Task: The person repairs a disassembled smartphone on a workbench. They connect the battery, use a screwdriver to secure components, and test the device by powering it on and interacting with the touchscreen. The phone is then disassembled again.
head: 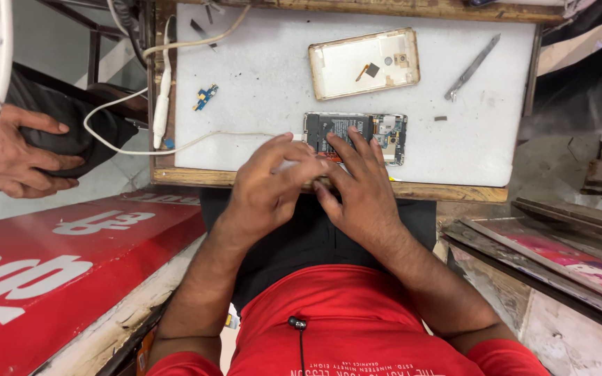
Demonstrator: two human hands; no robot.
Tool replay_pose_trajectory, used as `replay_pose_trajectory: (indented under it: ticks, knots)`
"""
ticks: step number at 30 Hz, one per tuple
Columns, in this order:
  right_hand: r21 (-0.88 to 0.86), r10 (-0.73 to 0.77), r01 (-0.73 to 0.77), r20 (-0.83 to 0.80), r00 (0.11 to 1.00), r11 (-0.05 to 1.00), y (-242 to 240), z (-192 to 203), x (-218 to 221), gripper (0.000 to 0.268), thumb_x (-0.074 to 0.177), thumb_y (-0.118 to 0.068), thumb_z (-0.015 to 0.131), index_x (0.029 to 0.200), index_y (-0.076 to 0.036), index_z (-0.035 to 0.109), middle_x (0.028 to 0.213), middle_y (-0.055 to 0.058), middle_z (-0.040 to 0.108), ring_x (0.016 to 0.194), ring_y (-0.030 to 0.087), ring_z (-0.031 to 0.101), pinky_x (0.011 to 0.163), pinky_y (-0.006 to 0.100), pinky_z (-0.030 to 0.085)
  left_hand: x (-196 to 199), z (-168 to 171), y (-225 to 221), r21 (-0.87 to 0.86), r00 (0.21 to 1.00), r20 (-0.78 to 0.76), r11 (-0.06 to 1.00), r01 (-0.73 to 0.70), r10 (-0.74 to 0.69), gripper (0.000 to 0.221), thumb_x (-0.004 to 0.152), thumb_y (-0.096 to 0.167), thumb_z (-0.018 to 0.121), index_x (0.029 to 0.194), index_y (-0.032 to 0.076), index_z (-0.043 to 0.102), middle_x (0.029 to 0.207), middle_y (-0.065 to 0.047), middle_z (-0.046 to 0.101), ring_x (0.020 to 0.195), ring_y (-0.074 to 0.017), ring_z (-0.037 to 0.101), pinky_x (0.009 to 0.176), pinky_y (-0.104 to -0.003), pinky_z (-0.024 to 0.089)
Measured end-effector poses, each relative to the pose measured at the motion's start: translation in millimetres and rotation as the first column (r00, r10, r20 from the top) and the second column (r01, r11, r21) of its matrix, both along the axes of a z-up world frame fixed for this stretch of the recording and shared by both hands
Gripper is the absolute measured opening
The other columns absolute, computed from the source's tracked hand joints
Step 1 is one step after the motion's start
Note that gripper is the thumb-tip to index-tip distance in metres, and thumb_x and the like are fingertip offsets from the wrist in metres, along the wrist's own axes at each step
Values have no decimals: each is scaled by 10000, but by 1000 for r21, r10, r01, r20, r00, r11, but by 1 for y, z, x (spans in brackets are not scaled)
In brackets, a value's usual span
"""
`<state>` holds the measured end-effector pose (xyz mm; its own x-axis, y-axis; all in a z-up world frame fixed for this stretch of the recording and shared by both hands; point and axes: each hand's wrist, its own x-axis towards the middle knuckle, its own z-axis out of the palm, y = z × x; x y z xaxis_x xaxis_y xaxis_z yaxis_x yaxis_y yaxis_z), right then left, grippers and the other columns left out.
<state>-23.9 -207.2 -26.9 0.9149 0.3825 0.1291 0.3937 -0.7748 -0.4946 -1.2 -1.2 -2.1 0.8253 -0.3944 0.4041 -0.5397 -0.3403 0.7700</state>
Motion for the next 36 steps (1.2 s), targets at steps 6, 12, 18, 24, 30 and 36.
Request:
replay_pose_trajectory:
  ticks: [6,12,18,24,30,36]
  knots:
    - [17,7,-7,5,1000,1000,-1,1,0,477,861,-220,779,1315,-136,661,1506,153,491,1476,416,367,1201,667,277,2,-4,-1,17,980,189,998,-60,56,526,876,-49,777,1301,208,602,1174,-39,607,1191,-303,633,1098,-512,537]
    - [34,-7,7,-21,1000,999,-2,4,-3,448,875,-211,779,1297,-128,650,1535,134,487,1503,407,366,1221,662,283,-4,-5,1,76,972,231,995,-59,40,496,802,49,799,1237,185,605,1220,-149,652,1242,-424,574,1019,-553,510]
    - [11,9,-9,-6,1000,1000,-2,1,-1,471,861,-204,789,1292,-95,632,1530,161,476,1497,425,356,1210,681,281,0,-5,-3,70,987,143,996,61,-70,502,874,-74,743,1302,159,621,1250,-93,686,1311,-379,609,1074,-496,549]
    - [41,19,-21,40,999,999,-2,0,0,511,829,-187,793,1305,-76,642,1498,183,483,1447,438,391,1195,678,303,-1,-3,-1,21,996,78,999,49,-50,534,833,-118,710,1255,205,657,1203,-87,675,1253,-332,670,1070,-451,595]
    - [53,17,-21,85,996,998,-1,1,0,494,820,-201,822,1281,-89,681,1384,161,543,1389,423,473,1222,624,334,-3,-5,-1,-85,997,-54,995,-55,50,432,911,-68,739,1242,203,682,1197,-79,636,1141,-300,722,978,-382,658]
    - [131,-15,30,-112,994,991,1,8,-2,468,900,-193,793,1339,-94,663,1430,144,576,1347,390,571,1110,495,476,0,-4,-2,24,985,158,997,-69,65,430,857,-7,806,1219,178,667,1109,-75,637,1169,-340,657,1093,-523,561]
